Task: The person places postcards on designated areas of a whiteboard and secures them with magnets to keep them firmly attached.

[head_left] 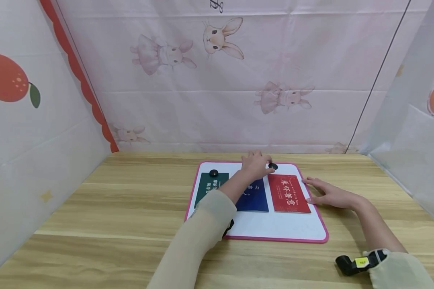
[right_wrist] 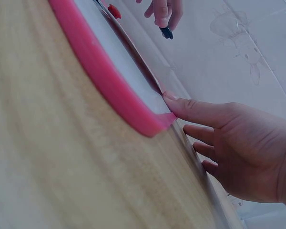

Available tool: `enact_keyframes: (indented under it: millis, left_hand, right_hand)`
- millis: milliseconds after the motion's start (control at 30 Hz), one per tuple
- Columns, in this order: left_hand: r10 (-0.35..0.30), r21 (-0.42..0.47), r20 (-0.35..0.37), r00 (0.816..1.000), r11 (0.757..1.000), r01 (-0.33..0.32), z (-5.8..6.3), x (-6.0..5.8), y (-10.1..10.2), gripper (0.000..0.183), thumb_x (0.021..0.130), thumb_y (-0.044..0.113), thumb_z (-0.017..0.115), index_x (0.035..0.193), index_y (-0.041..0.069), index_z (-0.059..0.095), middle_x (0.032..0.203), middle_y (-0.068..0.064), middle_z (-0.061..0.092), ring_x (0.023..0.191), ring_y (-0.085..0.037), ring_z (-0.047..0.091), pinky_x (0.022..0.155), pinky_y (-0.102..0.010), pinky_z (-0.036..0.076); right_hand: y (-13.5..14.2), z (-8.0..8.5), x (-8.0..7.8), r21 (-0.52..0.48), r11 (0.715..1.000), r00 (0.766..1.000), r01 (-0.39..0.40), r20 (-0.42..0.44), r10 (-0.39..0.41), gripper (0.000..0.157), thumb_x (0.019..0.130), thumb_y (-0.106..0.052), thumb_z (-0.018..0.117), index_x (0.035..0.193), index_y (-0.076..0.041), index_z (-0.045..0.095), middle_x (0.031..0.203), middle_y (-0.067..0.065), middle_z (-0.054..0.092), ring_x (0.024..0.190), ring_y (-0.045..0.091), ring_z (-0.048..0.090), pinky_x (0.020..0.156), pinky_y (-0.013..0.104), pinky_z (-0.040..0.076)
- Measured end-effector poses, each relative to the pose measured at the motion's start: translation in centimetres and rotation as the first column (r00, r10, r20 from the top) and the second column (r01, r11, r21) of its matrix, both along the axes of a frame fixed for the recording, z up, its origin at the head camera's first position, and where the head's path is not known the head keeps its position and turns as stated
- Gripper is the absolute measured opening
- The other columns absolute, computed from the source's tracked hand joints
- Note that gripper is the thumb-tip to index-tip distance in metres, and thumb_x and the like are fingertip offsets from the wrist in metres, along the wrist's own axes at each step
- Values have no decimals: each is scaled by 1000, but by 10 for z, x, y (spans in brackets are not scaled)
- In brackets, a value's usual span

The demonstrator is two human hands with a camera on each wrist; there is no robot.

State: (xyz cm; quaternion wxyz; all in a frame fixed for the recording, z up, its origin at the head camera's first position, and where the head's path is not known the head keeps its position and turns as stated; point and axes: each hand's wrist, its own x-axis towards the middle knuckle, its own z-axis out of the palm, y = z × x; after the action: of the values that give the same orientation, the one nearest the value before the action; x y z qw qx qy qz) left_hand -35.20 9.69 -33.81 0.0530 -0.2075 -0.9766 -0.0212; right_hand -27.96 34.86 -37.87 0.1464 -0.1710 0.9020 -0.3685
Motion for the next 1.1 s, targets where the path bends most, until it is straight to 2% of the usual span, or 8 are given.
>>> enact_keyframes:
  millis: [333, 833, 1100]
  left_hand:
    - [11, 45, 24, 1000, 999, -12, -7, -1, 12, 41, 86, 52, 55, 124, 35, 56, 124, -1, 47, 115, -20, 39, 95, -45, 32]
    - [20, 40, 28, 999, 999, -22, -11, -2, 21, 40, 86, 51, 55, 123, 36, 56, 121, -1, 45, 113, -20, 37, 94, -43, 33]
    - [26, 79, 43, 999, 996, -29, -11, -1, 23, 38, 86, 49, 58, 121, 34, 58, 118, -1, 47, 111, -20, 38, 91, -41, 34]
  right_hand:
    - [-3, 1, 2, 12, 1000, 1000, 2, 4, -2, 80, 84, -32, 65, 145, -3, 22, 146, 29, 4, 129, 50, -2, 94, 70, 10]
    - [-1, 2, 2, 17, 1000, 1000, 5, 6, -5, 79, 84, -33, 64, 145, -5, 22, 146, 29, 4, 129, 50, -3, 94, 70, 10]
    - [0, 1, 0, 24, 1000, 1000, 7, -2, -7, 80, 83, -34, 65, 145, -6, 23, 146, 29, 5, 129, 49, -2, 94, 70, 12]
